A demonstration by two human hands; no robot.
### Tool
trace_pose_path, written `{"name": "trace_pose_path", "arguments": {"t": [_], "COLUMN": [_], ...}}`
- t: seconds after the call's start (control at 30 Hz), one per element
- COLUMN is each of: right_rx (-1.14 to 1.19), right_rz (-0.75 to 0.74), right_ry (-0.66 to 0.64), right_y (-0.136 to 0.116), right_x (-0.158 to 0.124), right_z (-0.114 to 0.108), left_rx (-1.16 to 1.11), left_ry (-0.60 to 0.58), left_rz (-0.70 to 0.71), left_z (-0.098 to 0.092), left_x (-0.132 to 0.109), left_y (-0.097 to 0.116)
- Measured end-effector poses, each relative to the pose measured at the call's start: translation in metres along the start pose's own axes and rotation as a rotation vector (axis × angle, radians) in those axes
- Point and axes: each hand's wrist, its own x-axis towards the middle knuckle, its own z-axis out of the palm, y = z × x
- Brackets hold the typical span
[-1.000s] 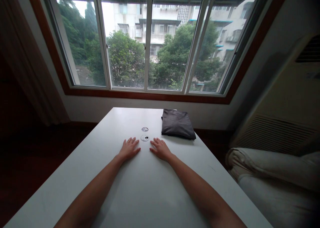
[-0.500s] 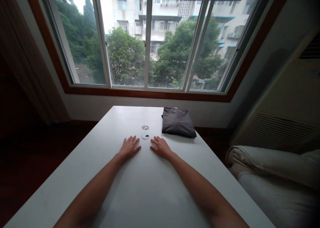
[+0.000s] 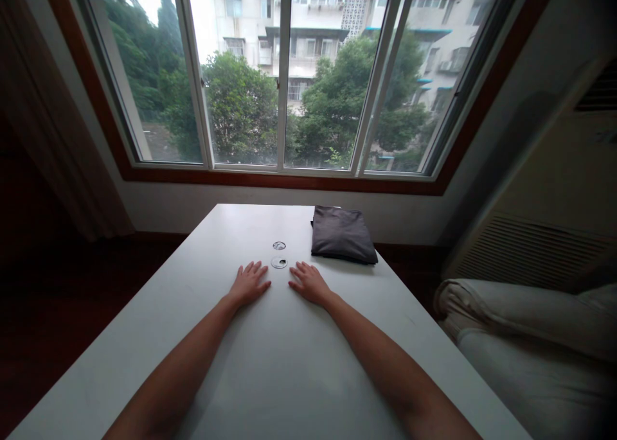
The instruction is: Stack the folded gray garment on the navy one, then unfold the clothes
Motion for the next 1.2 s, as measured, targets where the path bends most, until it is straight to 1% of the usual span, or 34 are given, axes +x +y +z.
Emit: {"name": "trace_pose_path", "arguments": {"t": [0.37, 0.93, 1.2], "right_rx": [0.005, 0.006, 0.015], "right_rz": [-0.001, -0.006, -0.005], "right_ry": [0.007, 0.010, 0.007], "right_y": [-0.0002, 0.0019, 0.0004], "right_x": [-0.0013, -0.0005, -0.0023], "right_z": [-0.0019, 0.0013, 0.0004], "left_rx": [-0.026, 0.002, 0.000], "left_ry": [0.014, -0.016, -0.012], "left_rz": [0.011, -0.008, -0.014], "left_z": [0.0009, -0.0079, -0.0067], "left_x": [0.0008, -0.0024, -0.0024], "left_y": [-0.0007, 0.0057, 0.0053]}}
